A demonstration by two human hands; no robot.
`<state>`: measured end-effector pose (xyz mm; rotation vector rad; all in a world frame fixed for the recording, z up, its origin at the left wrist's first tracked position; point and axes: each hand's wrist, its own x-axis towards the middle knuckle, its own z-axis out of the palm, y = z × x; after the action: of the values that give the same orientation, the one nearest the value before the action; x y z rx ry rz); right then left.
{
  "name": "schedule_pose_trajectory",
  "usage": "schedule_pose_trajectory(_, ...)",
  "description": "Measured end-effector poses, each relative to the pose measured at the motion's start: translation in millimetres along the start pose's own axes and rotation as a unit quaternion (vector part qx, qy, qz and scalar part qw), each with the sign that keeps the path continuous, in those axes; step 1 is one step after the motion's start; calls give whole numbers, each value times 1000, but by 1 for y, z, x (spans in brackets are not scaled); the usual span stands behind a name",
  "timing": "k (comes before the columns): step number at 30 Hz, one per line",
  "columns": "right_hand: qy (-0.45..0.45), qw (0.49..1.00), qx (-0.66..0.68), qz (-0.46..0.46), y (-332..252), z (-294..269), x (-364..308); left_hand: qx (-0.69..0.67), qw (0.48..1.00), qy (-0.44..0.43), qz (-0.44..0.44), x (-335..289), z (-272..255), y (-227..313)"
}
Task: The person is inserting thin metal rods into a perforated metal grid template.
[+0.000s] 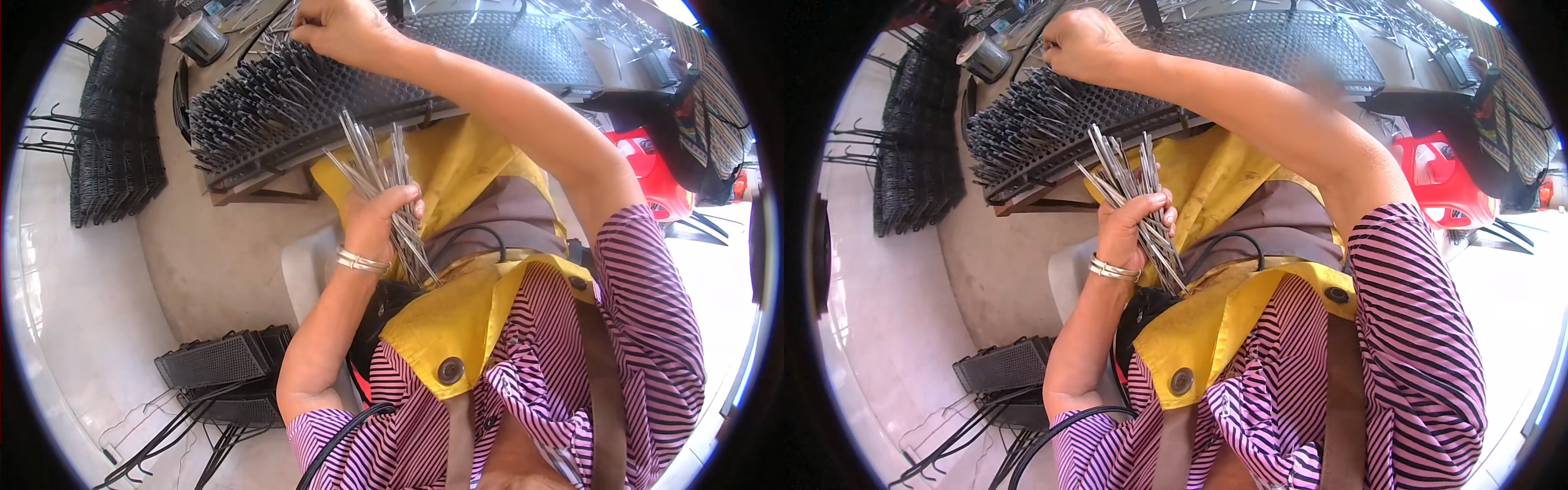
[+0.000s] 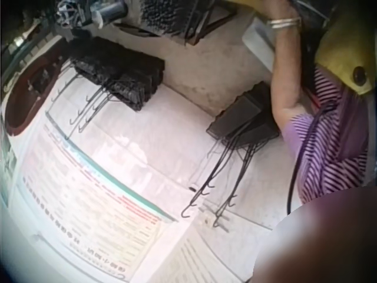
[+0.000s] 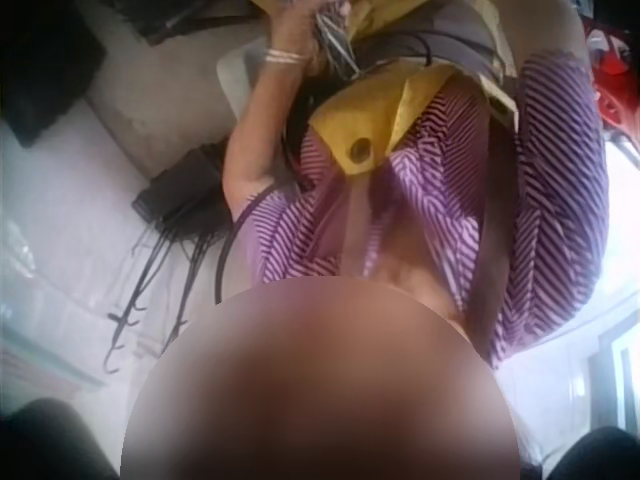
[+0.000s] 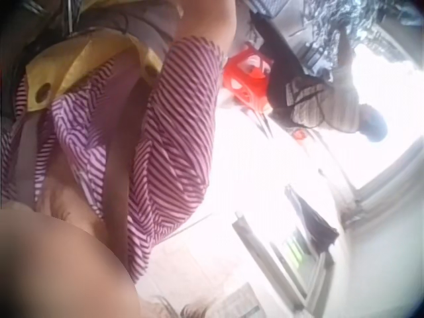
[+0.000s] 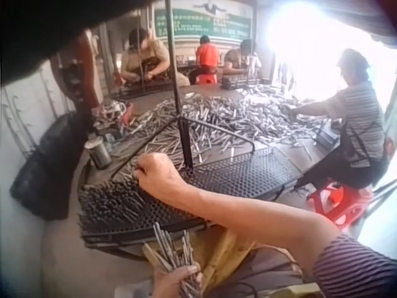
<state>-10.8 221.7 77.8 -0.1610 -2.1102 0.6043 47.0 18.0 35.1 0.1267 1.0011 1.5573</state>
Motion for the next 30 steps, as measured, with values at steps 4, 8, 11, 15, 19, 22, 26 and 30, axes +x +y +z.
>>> schedule_pose_trajectory(4, -87, 990, -48, 102, -10, 7, 3, -3, 1000, 5, -4, 0, 0, 0)
schedule_pose_trajectory(8, -126, 983, -65, 113, -14, 10, 6, -8, 1000, 1, -2, 1, -3, -1)
schedule_pose_trajectory(11, -130, 983, -69, 108, -14, 11, 6, -5, 1000, 5, -2, 1, -3, 0)
schedule_pose_trajectory(15, -134, 983, -74, 103, -14, 11, 7, 5, 1000, 12, -1, 2, -3, 1)
schedule_pose_trajectory(19, -162, 980, -113, 37, -13, 11, 11, 7, 1000, 10, -6, 1, -2, 2)
schedule_pose_trajectory(22, -203, 964, -173, 27, -16, 13, 16, 5, 1000, 2, -8, 1, -1, 2)
schedule_pose_trajectory(26, -185, 970, -160, -8, -16, 13, 12, -3, 1000, 19, -8, 2, 0, 1)
schedule_pose_trajectory(30, -215, 957, -174, -83, -26, 4, 7, -10, 1000, 15, -7, 2, -2, 0)
